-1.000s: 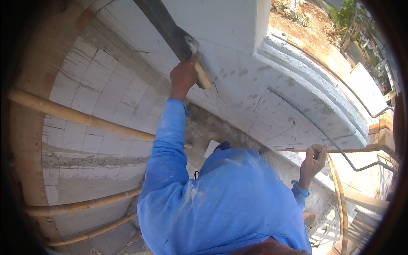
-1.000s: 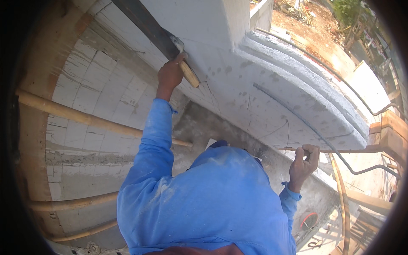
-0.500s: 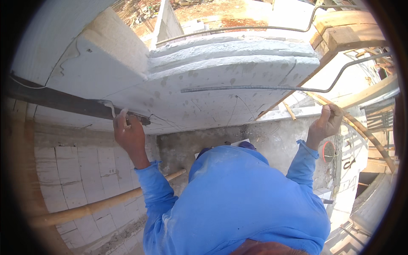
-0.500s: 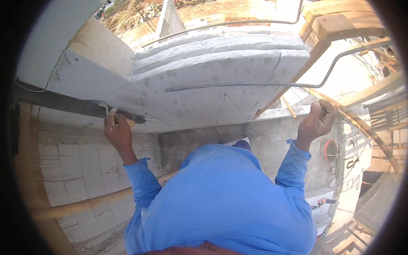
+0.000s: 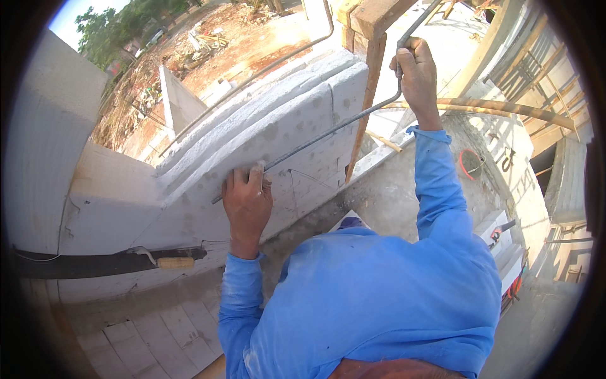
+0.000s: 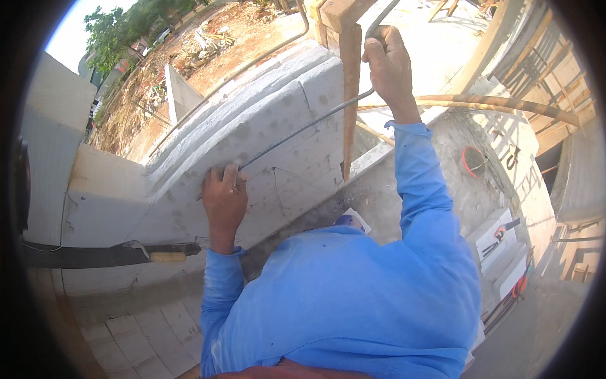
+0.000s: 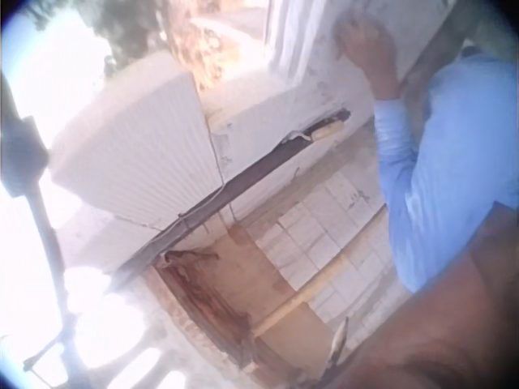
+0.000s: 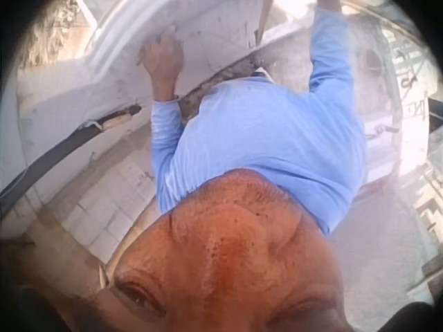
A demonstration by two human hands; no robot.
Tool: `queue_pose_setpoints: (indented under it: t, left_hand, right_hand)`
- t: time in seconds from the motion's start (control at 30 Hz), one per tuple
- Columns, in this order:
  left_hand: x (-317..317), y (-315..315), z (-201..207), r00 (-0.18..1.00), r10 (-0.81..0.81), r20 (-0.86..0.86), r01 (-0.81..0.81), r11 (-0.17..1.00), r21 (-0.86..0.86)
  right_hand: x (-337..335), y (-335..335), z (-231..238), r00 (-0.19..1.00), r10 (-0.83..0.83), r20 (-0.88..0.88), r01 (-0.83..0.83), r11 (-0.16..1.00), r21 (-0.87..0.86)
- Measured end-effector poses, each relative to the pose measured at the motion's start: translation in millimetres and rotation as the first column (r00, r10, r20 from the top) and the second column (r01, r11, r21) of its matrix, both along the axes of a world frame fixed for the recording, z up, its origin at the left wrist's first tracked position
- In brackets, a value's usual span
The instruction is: The person uses a trowel to apply mortar and smooth the edges of white concrete blocks on a wall, then uses a wooden tool to press down on the blocks and align them.
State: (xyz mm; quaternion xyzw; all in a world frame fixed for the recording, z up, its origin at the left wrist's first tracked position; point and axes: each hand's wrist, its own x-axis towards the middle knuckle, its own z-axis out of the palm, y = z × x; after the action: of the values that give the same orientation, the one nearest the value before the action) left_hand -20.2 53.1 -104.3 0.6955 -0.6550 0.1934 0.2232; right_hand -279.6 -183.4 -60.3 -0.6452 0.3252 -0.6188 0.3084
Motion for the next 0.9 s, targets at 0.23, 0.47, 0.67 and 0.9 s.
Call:
queue_pose_setpoints:
  t: [0.23,0.47,0.67,0.9]
  left_hand:
    - [38,21,41,0.997,-0.011,-0.083,-0.005,0.981,-0.195]
    - [48,15,65,0.988,-0.004,-0.155,-0.043,0.954,-0.297]
    - [52,11,69,0.927,0.117,-0.356,-0.197,0.96,-0.197]
    - [50,-3,63,0.969,0.065,-0.238,-0.127,0.959,-0.254]
  right_hand:
    - [26,5,37,0.997,0.025,-0.07,-0.039,0.978,-0.205]
    - [38,4,80,0.892,-0.328,-0.311,0.249,0.931,-0.266]
    - [54,-19,83,0.775,-0.377,-0.507,0.214,0.912,-0.351]
    - [45,-23,89,0.787,-0.262,-0.558,0.22,0.965,-0.143]
